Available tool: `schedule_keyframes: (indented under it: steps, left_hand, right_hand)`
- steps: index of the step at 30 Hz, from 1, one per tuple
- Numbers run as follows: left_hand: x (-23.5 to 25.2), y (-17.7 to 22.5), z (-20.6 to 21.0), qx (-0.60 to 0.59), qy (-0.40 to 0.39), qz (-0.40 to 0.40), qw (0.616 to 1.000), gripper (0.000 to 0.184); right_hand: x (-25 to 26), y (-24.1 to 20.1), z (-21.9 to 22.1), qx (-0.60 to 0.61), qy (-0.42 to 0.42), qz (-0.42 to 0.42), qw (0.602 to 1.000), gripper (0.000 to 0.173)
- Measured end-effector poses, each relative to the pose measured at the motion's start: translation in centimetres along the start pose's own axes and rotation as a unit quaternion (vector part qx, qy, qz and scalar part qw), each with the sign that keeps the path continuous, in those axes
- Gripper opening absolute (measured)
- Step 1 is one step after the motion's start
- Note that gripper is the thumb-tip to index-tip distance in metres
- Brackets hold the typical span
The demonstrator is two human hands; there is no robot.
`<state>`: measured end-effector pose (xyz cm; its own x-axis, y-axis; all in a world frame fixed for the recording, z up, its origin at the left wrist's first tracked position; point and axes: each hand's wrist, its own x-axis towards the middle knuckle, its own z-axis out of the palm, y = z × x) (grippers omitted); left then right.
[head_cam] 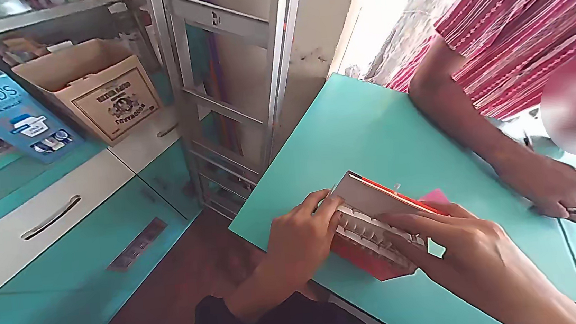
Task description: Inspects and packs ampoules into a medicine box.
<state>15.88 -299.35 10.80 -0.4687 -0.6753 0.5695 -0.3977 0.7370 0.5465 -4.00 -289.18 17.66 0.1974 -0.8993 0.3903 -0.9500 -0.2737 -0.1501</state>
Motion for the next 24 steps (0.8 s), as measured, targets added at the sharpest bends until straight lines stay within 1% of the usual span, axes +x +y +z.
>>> schedule_keyframes:
  steps: [3,6,7,8,9,12,14,16,19,21,24]
  left_hand:
    - [-0.3,0.0,-0.1,-0.014,-0.027,-0.012,0.999,0.049]
    - [-0.7,-0.2,-0.1,-0.036,-0.032,-0.015,0.999,0.086]
    - [-0.8,-0.3,0.0,-0.039,-0.034,-0.015,0.999,0.095]
    - [-0.9,-0.4,0.1,-0.041,-0.032,-0.015,0.999,0.101]
    - [-0.9,-0.5,0.2,-0.038,-0.027,-0.014,0.999,0.102]
    - [-0.8,-0.6,0.8,-0.031,-0.002,-0.009,0.999,0.095]
    - [-0.7,-0.5,1.0,-0.031,0.011,-0.006,0.999,0.091]
    - [-0.5,-0.7,1.2,-0.021,0.027,-0.008,0.999,0.09]
    - [0.0,-1.5,1.1,0.0,0.049,-0.015,0.999,0.087]
    - [0.5,-2.0,1.0,0.004,0.053,-0.028,0.998,0.088]
    - [0.9,-2.4,1.1,-0.005,0.066,-0.036,0.997,0.09]
  right_hand:
    - [-0.2,0.2,-0.3,0.016,0.036,0.008,0.999,0.03]
    - [-0.3,0.1,-0.7,0.01,0.072,0.021,0.997,0.027]
    - [-0.4,0.1,-0.8,0.011,0.089,0.026,0.996,0.026]
    - [-0.5,0.2,-1.0,0.02,0.105,0.031,0.994,0.026]
    - [-0.5,0.4,-1.3,0.038,0.118,0.039,0.991,0.025]
    - [-0.2,1.2,-2.1,0.117,0.147,0.086,0.978,0.025]
    - [0.1,1.9,-2.5,0.207,0.162,0.119,0.958,0.023]
    - [0.3,2.6,-3.3,0.295,0.174,0.15,0.927,0.021]
    - [-0.8,4.0,-4.8,0.328,0.181,0.2,0.905,0.02]
    - [-2.6,4.8,-5.7,0.324,0.152,0.227,0.906,0.021]
    - [-6.0,5.4,-6.0,0.31,0.058,0.278,0.908,0.019]
